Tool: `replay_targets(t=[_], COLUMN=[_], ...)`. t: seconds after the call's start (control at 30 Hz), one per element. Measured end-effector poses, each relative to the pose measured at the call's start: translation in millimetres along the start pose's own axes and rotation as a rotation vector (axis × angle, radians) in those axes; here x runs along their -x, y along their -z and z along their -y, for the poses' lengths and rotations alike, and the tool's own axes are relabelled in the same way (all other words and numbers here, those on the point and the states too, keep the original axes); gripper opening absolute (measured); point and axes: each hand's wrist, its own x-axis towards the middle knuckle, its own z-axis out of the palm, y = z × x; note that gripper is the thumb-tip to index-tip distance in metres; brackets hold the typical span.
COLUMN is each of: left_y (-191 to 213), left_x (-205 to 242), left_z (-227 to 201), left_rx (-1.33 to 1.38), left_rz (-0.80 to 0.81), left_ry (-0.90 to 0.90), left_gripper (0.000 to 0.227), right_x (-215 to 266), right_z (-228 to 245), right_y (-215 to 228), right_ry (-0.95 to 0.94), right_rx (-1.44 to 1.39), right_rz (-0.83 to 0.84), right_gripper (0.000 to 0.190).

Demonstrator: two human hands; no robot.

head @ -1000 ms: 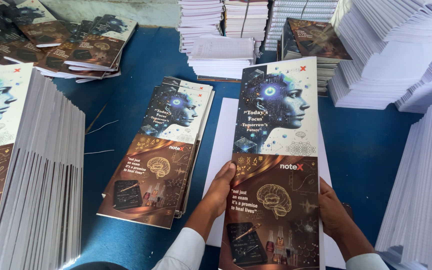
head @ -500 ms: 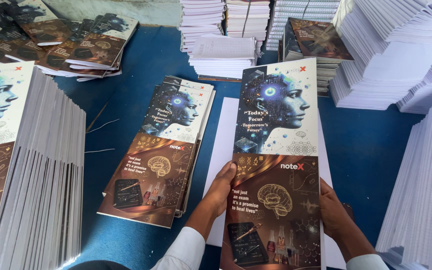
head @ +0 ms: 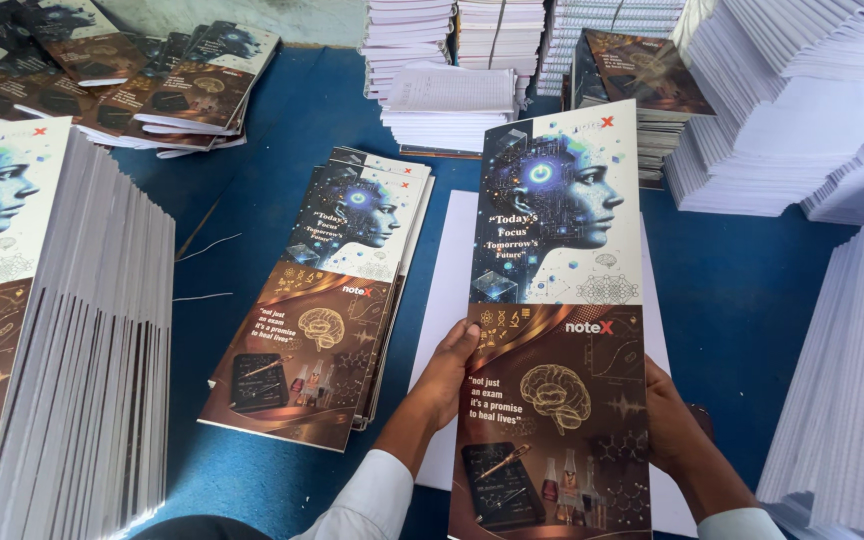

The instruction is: The person assembles notebooks by placing printed covers over stacks of blank paper, folding the covers around the paper, and stacking the finished notebooks. The person repeats this process multiple times, handling covers and paper stacks by hand.

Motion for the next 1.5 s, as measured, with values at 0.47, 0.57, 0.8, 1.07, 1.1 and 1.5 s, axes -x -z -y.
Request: replay_targets(t=[0.47,0.57,0.8,1.07,1.1,1.5], left_y=[-3.2,-3.7,-0.8,11.6,12.9,12.2], left_x=[-1.7,-1.6,-6.0,-20.5,-21.9,-24.8], left_z=[9.5,8.2,19.1,45.1,47.9,59.7], left_rx=[0.066,0.024,0.012,-0.04,-0.053,-0.031], left_rz=[0.024,0.027,-0.008,-0.112,-0.132,-0.159], left_ry=[-0.028,-0.037,-0.025,0.033,0.055,0.179], left_gripper=[0.038,0.039,0.048,0.044,0.044,0.044], right_x=[-11.1,-19.5,-20.9,-14.3,-14.8,-12.0], right_z=[-23.1,-33.3,-49.5,-33.3,-34.0,-19.8], right_y=[17.8,30.3,36.3,7.4,6.4,-7.0], right_ry=[0.011,-0.097,-0.072,-0.198,-0.197,-0.383], right_rx=[0.189,0.075,0.246,0.286,0.29,0.497], right_rz=[-0.051,-0.156,-0.092,-0.121,-0.115,-0.334], right_gripper=[0.032,0.032,0.035,0.044,0.046,0.086])
